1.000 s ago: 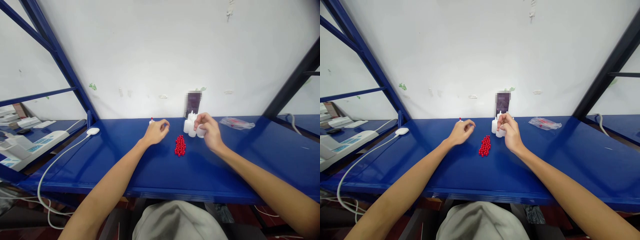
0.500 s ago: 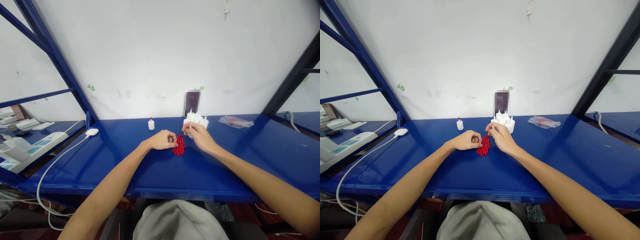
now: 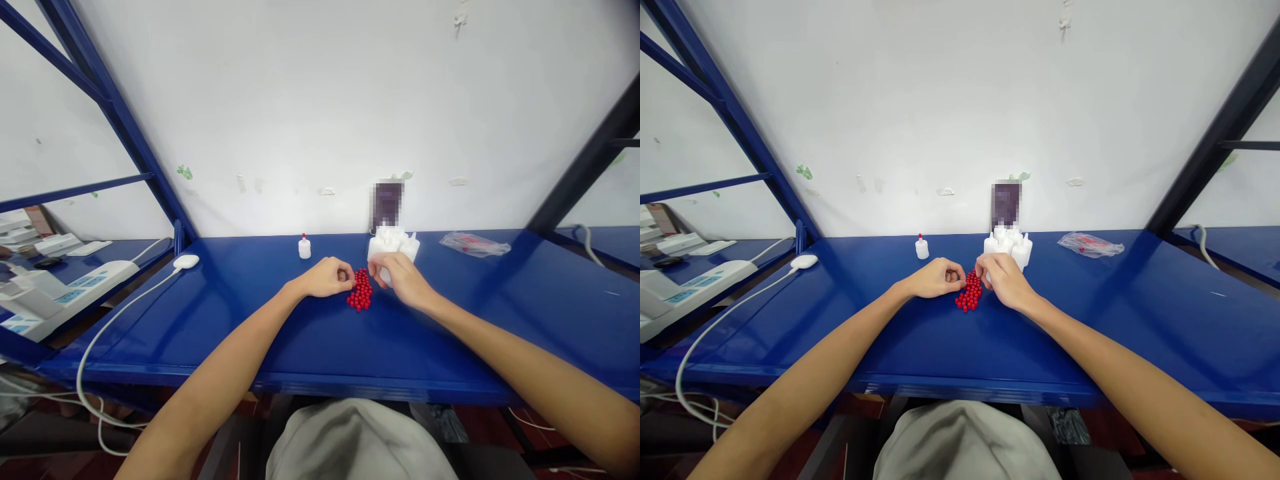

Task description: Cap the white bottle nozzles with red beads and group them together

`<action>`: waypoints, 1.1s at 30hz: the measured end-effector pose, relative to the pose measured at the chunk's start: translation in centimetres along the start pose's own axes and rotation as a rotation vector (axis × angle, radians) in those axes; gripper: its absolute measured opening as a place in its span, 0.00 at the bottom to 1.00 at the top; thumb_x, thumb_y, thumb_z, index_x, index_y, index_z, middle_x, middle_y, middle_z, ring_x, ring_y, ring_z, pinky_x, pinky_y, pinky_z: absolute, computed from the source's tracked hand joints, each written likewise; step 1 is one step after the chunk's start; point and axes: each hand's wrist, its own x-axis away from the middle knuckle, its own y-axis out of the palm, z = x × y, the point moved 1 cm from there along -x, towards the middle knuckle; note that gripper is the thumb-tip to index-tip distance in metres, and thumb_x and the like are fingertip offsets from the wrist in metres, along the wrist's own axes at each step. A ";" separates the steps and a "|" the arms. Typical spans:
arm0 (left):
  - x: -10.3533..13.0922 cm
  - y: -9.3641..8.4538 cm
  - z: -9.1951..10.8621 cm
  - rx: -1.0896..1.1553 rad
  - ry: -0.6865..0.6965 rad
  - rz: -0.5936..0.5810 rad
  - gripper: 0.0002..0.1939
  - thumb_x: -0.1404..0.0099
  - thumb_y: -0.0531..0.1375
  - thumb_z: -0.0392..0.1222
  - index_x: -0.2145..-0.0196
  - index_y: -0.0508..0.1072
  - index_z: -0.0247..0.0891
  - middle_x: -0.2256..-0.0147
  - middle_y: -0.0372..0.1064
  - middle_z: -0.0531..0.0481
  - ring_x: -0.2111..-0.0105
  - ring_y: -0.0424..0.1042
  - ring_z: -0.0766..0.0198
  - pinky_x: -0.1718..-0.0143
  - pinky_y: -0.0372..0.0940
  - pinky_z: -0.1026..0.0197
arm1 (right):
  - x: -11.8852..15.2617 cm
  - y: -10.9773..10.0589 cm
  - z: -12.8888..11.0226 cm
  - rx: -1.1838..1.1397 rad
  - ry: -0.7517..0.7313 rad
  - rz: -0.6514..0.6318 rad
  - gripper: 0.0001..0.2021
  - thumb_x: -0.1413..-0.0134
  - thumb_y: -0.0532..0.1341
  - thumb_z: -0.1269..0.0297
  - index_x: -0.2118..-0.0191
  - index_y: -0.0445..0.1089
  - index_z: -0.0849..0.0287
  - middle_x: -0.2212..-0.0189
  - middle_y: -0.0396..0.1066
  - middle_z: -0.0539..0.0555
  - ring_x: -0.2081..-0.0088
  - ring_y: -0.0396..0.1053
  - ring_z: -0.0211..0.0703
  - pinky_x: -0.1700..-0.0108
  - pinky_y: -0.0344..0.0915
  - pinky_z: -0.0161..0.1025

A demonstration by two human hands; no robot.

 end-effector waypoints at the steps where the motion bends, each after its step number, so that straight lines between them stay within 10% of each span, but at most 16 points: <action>1: 0.0 0.0 0.0 0.003 0.000 0.010 0.11 0.41 0.59 0.43 0.69 0.77 0.33 0.80 0.64 0.55 0.80 0.59 0.70 0.76 0.55 0.66 | 0.0 0.0 0.1 -0.023 -0.003 -0.011 0.17 0.40 0.48 0.59 0.76 0.64 0.58 0.87 0.61 0.47 0.81 0.60 0.38 0.73 0.56 0.37; 14: -0.1 0.9 2.9 0.343 0.080 0.375 0.12 0.36 0.58 0.47 0.65 0.71 0.33 0.81 0.55 0.59 0.81 0.53 0.73 0.77 0.52 0.68 | 0.2 0.6 0.1 -0.141 0.020 -0.074 0.15 0.37 0.46 0.57 0.73 0.60 0.56 0.86 0.60 0.45 0.85 0.58 0.36 0.79 0.56 0.35; 33: 0.0 2.6 3.5 0.386 0.110 0.403 0.14 0.34 0.57 0.49 0.62 0.71 0.34 0.81 0.52 0.60 0.81 0.51 0.73 0.77 0.51 0.67 | 0.2 0.9 0.3 -0.227 -0.024 -0.091 0.16 0.35 0.46 0.55 0.72 0.57 0.56 0.85 0.61 0.45 0.83 0.58 0.36 0.79 0.56 0.34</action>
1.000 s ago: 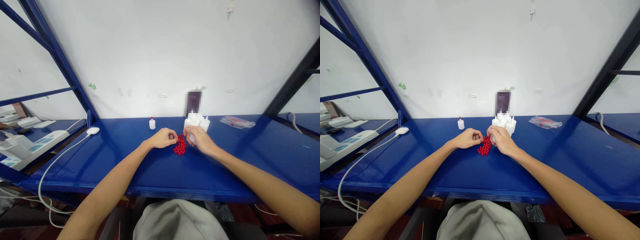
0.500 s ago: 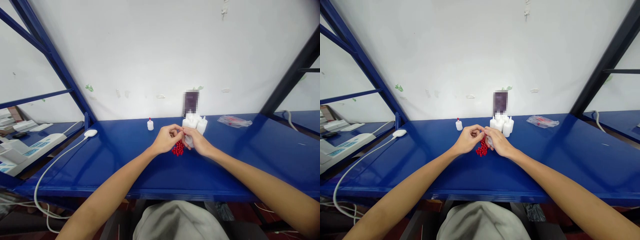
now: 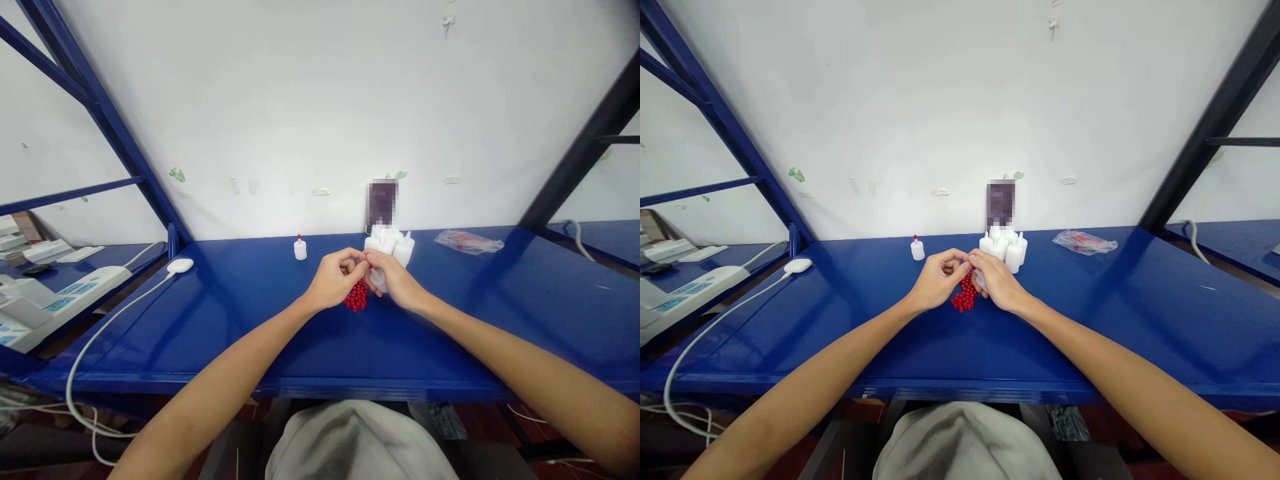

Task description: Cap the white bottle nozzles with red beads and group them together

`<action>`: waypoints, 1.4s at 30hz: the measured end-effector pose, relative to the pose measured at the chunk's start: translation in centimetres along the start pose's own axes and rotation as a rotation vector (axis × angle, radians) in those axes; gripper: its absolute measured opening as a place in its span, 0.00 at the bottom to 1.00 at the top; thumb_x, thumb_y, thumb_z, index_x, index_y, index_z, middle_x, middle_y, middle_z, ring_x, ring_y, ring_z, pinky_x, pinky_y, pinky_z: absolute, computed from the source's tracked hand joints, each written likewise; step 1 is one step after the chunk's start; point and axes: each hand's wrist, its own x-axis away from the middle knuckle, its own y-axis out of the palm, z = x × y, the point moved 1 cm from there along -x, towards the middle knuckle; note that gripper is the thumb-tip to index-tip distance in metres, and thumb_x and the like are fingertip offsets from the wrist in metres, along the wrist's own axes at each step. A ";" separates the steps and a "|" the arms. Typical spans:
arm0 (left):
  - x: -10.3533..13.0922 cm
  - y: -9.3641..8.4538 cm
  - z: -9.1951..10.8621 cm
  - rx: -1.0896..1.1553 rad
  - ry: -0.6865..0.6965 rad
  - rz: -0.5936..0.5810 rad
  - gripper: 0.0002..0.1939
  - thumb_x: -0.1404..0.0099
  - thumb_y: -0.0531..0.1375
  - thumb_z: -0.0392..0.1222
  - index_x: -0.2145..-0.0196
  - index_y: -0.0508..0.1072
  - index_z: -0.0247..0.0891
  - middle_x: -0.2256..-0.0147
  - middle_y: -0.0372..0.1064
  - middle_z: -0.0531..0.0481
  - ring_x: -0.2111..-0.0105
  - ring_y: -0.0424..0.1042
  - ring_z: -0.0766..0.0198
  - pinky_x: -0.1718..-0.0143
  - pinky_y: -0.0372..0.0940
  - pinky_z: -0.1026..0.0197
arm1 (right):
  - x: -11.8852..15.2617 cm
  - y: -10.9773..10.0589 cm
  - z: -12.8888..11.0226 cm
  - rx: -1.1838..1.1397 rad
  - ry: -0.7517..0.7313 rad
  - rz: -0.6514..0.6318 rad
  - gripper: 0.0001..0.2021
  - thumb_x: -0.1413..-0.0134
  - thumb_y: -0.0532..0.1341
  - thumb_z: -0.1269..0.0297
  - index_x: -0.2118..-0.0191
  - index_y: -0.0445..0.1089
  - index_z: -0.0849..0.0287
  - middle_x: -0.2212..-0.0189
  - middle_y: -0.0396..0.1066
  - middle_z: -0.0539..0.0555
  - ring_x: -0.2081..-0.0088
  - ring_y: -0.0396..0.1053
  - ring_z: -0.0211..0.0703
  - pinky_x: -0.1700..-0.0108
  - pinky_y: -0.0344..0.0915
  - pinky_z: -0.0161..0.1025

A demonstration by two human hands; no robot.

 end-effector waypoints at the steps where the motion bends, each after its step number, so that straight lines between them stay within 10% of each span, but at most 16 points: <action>1: 0.0 0.1 0.1 0.001 0.001 -0.012 0.14 0.34 0.57 0.50 0.62 0.71 0.34 0.81 0.52 0.60 0.81 0.52 0.73 0.77 0.51 0.67 | 0.0 0.0 0.1 -0.014 -0.001 -0.007 0.16 0.35 0.46 0.55 0.71 0.58 0.56 0.84 0.60 0.45 0.83 0.58 0.36 0.78 0.57 0.34; 17: 0.6 0.7 0.3 0.084 -0.026 -0.143 0.13 0.36 0.60 0.48 0.60 0.68 0.35 0.82 0.52 0.62 0.81 0.52 0.74 0.77 0.53 0.69 | 0.4 -0.2 -0.5 -0.042 0.037 0.050 0.05 0.51 0.51 0.67 0.66 0.61 0.56 0.86 0.56 0.43 0.84 0.55 0.36 0.82 0.50 0.33; 24: 0.2 0.7 0.1 0.087 0.000 -0.091 0.13 0.34 0.58 0.49 0.59 0.68 0.36 0.81 0.55 0.60 0.81 0.55 0.73 0.77 0.53 0.69 | 0.4 -0.2 -0.2 0.103 -0.027 0.066 0.10 0.39 0.51 0.56 0.57 0.62 0.55 0.82 0.61 0.43 0.82 0.59 0.37 0.79 0.55 0.35; 33: -2.7 -9.2 -3.3 -0.221 0.000 0.602 0.09 0.38 0.59 0.47 0.65 0.69 0.38 0.85 0.50 0.61 0.83 0.52 0.72 0.78 0.50 0.68 | 0.3 -0.5 0.1 0.389 -0.097 0.090 0.14 0.35 0.49 0.55 0.51 0.62 0.55 0.76 0.62 0.46 0.74 0.62 0.40 0.68 0.60 0.39; 42: -3.0 -12.0 -4.3 -0.516 -0.116 0.572 0.11 0.38 0.56 0.46 0.63 0.73 0.38 0.86 0.58 0.61 0.84 0.58 0.70 0.72 0.56 0.67 | 0.3 -0.5 0.2 0.456 -0.112 0.063 0.13 0.35 0.49 0.56 0.51 0.62 0.55 0.75 0.63 0.47 0.71 0.65 0.42 0.65 0.59 0.41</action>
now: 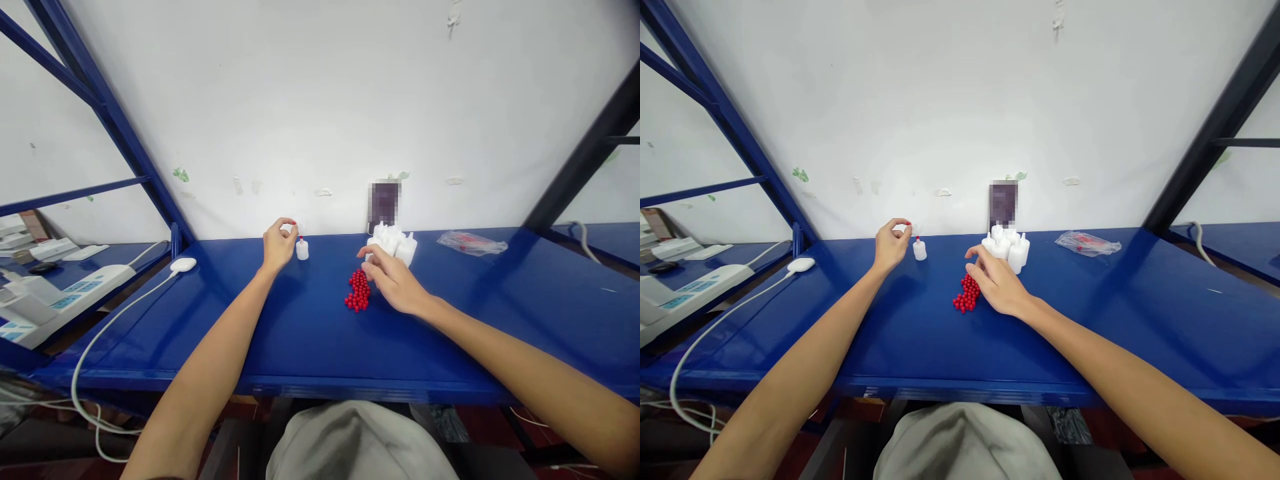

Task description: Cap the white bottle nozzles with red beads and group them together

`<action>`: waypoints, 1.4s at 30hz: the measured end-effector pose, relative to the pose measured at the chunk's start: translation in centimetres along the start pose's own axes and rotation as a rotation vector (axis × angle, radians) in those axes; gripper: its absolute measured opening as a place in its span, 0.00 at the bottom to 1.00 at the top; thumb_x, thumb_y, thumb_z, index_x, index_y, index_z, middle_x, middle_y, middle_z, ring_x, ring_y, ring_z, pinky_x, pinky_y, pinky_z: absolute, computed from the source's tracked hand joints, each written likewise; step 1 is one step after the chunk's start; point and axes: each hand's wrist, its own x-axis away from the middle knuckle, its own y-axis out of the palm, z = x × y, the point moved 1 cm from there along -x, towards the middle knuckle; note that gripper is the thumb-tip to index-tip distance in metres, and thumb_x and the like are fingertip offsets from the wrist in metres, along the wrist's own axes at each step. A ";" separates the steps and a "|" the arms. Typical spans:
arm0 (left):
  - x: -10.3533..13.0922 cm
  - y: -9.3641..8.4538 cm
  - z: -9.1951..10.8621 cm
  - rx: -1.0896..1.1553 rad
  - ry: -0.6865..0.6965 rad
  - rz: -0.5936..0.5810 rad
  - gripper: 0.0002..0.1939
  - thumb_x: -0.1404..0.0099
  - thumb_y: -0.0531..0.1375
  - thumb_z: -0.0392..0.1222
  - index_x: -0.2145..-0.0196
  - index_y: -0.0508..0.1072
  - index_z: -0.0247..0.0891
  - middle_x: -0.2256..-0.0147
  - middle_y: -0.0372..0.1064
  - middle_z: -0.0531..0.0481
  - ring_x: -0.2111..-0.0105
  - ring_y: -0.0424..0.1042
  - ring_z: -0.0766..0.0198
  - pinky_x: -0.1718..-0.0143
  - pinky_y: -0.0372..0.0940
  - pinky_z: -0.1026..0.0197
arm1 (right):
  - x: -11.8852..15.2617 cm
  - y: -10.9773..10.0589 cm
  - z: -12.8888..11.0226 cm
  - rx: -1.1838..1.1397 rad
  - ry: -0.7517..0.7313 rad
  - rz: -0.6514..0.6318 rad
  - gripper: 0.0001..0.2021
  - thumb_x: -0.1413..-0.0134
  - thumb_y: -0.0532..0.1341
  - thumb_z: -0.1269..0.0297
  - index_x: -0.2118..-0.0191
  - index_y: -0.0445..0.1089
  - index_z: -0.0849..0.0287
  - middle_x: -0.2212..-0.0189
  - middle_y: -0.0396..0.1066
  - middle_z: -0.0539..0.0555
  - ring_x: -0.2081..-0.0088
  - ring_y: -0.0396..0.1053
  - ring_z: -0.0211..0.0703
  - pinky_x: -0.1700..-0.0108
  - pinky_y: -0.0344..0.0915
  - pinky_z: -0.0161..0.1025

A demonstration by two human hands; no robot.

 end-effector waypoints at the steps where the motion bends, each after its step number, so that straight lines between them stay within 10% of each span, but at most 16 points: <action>1: 0.0 0.1 0.0 -0.008 -0.001 -0.017 0.11 0.38 0.56 0.46 0.63 0.73 0.38 0.86 0.59 0.60 0.83 0.59 0.70 0.72 0.56 0.66 | 0.0 0.0 0.1 -0.005 -0.003 0.003 0.13 0.35 0.49 0.57 0.51 0.62 0.55 0.75 0.62 0.47 0.71 0.64 0.42 0.66 0.59 0.41; 8: -0.1 0.3 -0.1 -0.118 0.000 -0.105 0.11 0.40 0.56 0.45 0.63 0.75 0.39 0.83 0.65 0.57 0.80 0.62 0.67 0.72 0.55 0.65 | 0.0 0.0 0.4 -0.062 -0.054 0.031 0.14 0.40 0.45 0.69 0.53 0.62 0.56 0.76 0.62 0.47 0.72 0.62 0.42 0.66 0.60 0.41; 15: -0.1 0.3 -0.4 -0.151 0.024 -0.100 0.13 0.38 0.55 0.44 0.58 0.74 0.40 0.82 0.66 0.57 0.78 0.64 0.66 0.71 0.55 0.65 | -0.2 0.0 -0.2 -0.049 -0.064 0.081 0.11 0.37 0.51 0.62 0.54 0.65 0.57 0.67 0.68 0.52 0.64 0.66 0.43 0.59 0.61 0.42; 20: 0.5 -0.4 2.0 -0.123 0.056 -0.067 0.14 0.38 0.55 0.44 0.58 0.74 0.39 0.82 0.65 0.57 0.79 0.63 0.67 0.71 0.56 0.64 | -0.5 -0.4 -0.6 0.014 -0.035 0.150 0.14 0.41 0.51 0.65 0.77 0.63 0.58 0.69 0.66 0.53 0.67 0.65 0.41 0.60 0.59 0.40; 30: 5.4 0.9 7.1 -0.062 0.164 -1.147 0.10 0.43 0.61 0.46 0.68 0.76 0.36 0.81 0.67 0.54 0.81 0.63 0.70 0.78 0.56 0.66 | -0.3 -0.4 -0.2 -0.057 0.029 0.109 0.17 0.46 0.48 0.64 0.84 0.56 0.57 0.85 0.56 0.47 0.79 0.55 0.37 0.73 0.51 0.38; 39: 5.6 1.6 5.8 0.035 0.235 -1.210 0.09 0.44 0.64 0.45 0.69 0.78 0.37 0.77 0.68 0.52 0.80 0.63 0.69 0.78 0.55 0.67 | -0.1 -0.5 -0.7 -0.146 -0.011 0.048 0.17 0.39 0.44 0.61 0.79 0.53 0.55 0.84 0.61 0.49 0.78 0.59 0.39 0.70 0.55 0.39; 42: 5.3 1.4 6.4 0.134 0.221 -1.052 0.09 0.42 0.64 0.45 0.68 0.76 0.36 0.79 0.65 0.54 0.80 0.61 0.71 0.78 0.55 0.67 | -0.2 -0.3 -0.7 -0.226 -0.009 0.015 0.14 0.38 0.45 0.60 0.73 0.58 0.55 0.83 0.61 0.47 0.78 0.59 0.40 0.70 0.55 0.40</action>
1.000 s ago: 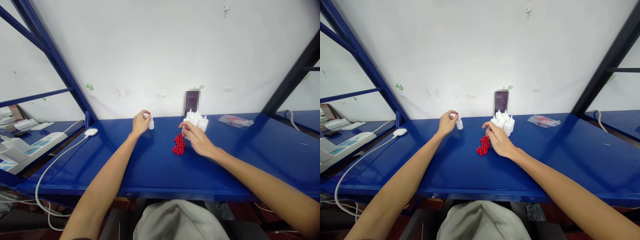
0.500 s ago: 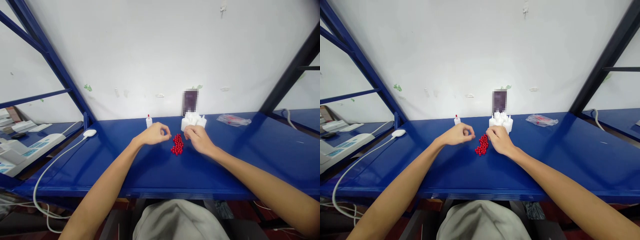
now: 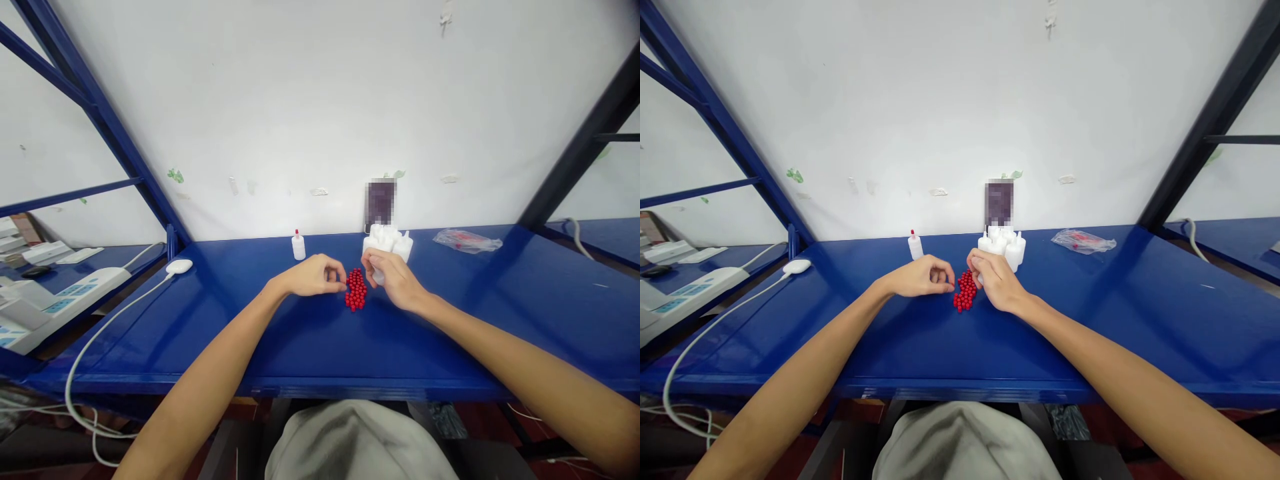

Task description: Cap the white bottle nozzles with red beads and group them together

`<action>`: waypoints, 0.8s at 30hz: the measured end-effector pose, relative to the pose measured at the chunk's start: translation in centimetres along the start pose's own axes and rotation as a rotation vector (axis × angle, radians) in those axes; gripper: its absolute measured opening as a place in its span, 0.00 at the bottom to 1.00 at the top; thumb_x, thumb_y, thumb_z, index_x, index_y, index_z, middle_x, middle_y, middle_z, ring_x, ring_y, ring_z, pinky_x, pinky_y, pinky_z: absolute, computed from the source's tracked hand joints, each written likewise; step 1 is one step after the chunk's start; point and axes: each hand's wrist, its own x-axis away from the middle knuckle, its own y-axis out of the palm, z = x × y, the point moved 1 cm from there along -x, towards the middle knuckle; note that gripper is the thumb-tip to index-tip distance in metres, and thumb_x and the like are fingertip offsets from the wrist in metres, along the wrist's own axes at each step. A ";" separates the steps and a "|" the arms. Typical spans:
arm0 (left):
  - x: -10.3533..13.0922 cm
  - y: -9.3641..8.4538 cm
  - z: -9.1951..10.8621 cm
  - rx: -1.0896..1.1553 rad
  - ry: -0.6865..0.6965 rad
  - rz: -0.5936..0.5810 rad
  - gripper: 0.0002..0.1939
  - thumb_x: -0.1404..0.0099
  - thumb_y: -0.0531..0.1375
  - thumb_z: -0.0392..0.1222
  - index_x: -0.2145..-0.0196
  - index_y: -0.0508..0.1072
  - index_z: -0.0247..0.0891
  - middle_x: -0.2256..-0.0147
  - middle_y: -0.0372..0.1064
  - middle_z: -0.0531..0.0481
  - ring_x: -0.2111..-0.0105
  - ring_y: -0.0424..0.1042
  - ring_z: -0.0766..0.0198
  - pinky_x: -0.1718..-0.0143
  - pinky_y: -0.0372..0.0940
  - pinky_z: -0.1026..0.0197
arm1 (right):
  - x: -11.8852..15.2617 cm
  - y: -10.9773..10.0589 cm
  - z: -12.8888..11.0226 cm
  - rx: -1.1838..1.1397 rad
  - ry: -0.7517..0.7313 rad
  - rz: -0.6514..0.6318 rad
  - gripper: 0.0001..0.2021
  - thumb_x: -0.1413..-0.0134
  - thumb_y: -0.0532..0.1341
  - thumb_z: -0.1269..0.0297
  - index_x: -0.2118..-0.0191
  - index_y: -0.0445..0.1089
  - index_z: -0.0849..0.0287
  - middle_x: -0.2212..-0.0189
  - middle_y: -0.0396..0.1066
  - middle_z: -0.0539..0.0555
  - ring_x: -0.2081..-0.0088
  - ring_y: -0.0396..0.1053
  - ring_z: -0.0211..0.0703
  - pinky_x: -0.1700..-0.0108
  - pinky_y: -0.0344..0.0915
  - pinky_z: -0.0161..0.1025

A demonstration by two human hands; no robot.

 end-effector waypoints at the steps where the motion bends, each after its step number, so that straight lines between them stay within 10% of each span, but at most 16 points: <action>1: -0.1 0.0 0.3 0.044 0.021 0.102 0.09 0.41 0.63 0.45 0.67 0.75 0.36 0.79 0.63 0.55 0.80 0.59 0.71 0.78 0.54 0.67 | 0.0 0.1 0.0 -0.036 0.013 -0.016 0.13 0.38 0.45 0.60 0.71 0.59 0.56 0.83 0.61 0.47 0.78 0.59 0.40 0.70 0.55 0.39; 5: -0.4 0.8 1.8 0.236 0.118 0.380 0.12 0.39 0.63 0.47 0.64 0.73 0.35 0.80 0.57 0.58 0.81 0.54 0.73 0.78 0.52 0.68 | 0.2 0.3 0.1 -0.110 0.012 -0.056 0.10 0.37 0.45 0.60 0.65 0.59 0.56 0.83 0.62 0.45 0.78 0.58 0.40 0.71 0.56 0.38; 24: -1.0 4.7 2.0 0.292 0.097 0.284 0.11 0.36 0.58 0.45 0.60 0.70 0.35 0.83 0.55 0.61 0.82 0.53 0.74 0.79 0.50 0.70 | 0.5 0.2 0.1 0.017 -0.020 -0.047 0.05 0.44 0.49 0.68 0.68 0.60 0.56 0.81 0.57 0.44 0.79 0.56 0.37 0.75 0.53 0.36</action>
